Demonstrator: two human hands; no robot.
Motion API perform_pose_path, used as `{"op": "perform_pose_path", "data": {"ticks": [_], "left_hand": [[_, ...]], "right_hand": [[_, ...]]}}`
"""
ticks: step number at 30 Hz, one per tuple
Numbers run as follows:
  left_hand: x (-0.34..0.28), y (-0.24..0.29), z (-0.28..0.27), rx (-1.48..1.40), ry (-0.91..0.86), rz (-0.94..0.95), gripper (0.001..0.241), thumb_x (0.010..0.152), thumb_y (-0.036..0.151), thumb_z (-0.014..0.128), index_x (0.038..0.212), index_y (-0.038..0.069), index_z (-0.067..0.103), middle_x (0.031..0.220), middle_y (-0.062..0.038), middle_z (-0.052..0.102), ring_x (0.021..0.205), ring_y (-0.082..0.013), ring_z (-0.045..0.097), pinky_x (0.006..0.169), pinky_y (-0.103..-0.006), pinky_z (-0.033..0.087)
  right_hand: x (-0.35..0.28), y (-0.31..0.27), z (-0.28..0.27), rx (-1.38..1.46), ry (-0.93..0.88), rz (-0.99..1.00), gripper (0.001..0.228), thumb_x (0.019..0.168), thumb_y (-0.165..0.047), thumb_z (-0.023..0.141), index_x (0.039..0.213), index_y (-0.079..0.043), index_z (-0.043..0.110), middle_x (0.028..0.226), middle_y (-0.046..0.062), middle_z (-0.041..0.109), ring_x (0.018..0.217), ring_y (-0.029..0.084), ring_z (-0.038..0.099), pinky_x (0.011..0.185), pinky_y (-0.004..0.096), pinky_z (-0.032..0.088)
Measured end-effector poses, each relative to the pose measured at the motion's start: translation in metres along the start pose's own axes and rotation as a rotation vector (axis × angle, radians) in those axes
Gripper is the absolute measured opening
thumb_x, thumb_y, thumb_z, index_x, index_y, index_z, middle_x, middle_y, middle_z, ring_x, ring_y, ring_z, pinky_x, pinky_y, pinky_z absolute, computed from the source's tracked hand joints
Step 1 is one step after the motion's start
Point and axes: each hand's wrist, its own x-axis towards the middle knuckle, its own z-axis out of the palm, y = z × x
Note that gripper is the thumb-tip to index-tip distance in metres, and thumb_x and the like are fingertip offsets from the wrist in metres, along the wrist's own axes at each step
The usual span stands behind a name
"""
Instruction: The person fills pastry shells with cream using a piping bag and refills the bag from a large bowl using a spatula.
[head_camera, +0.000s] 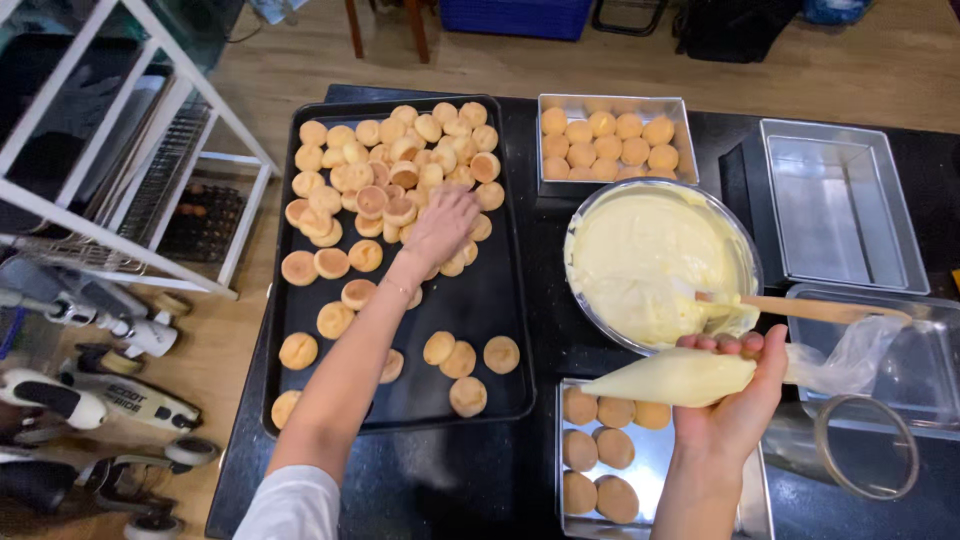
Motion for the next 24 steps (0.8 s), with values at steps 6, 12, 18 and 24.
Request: {"op": "perform_pose_path", "data": {"ticks": [6, 12, 18, 24], "left_hand": [[0.024, -0.028, 0.003, -0.076, -0.593, -0.104, 0.071, 0.080, 0.036, 0.085, 0.134, 0.004, 0.052, 0.123, -0.010, 0.063, 0.135, -0.0274, 0.051, 0.135, -0.0527, 0.018], [-0.008, 0.066, -0.055, -1.283, 0.241, -0.694, 0.056, 0.087, 0.019, 0.080, 0.134, -0.002, 0.059, 0.135, -0.011, 0.057, 0.127, -0.0254, 0.057, 0.098, -0.0382, 0.054], [-0.047, 0.189, -0.140, -2.359, 0.668, -1.014, 0.048, 0.102, 0.025, 0.062, 0.143, 0.001, 0.052, 0.143, -0.014, 0.057, 0.127, -0.0270, 0.059, 0.101, -0.0325, 0.053], [-0.059, 0.265, -0.183, -2.801, 0.724, -1.230, 0.048, 0.102, 0.026, 0.063, 0.142, 0.000, 0.054, 0.143, -0.017, 0.058, 0.129, -0.0253, 0.056, 0.108, -0.0323, 0.049]], "right_hand": [[0.003, 0.012, 0.012, -0.019, 0.042, -0.012, 0.040, 0.111, -0.043, 0.063, 0.081, -0.019, 0.054, 0.074, -0.003, 0.056, 0.075, 0.015, 0.054, 0.088, 0.034, 0.049], [-0.016, 0.009, 0.030, -0.015, 0.037, -0.139, 0.040, 0.106, -0.051, 0.061, 0.084, -0.017, 0.055, 0.087, 0.002, 0.062, 0.087, 0.019, 0.059, 0.096, 0.037, 0.052], [-0.064, -0.001, 0.055, 0.017, -0.177, -0.372, 0.047, 0.114, -0.054, 0.048, 0.089, -0.014, 0.057, 0.079, 0.004, 0.060, 0.080, 0.021, 0.059, 0.084, 0.034, 0.047], [-0.112, 0.004, 0.059, -0.033, -0.234, -0.577, 0.054, 0.115, -0.056, 0.028, 0.095, -0.012, 0.051, 0.074, 0.009, 0.057, 0.067, 0.023, 0.056, 0.074, 0.038, 0.050]]}}
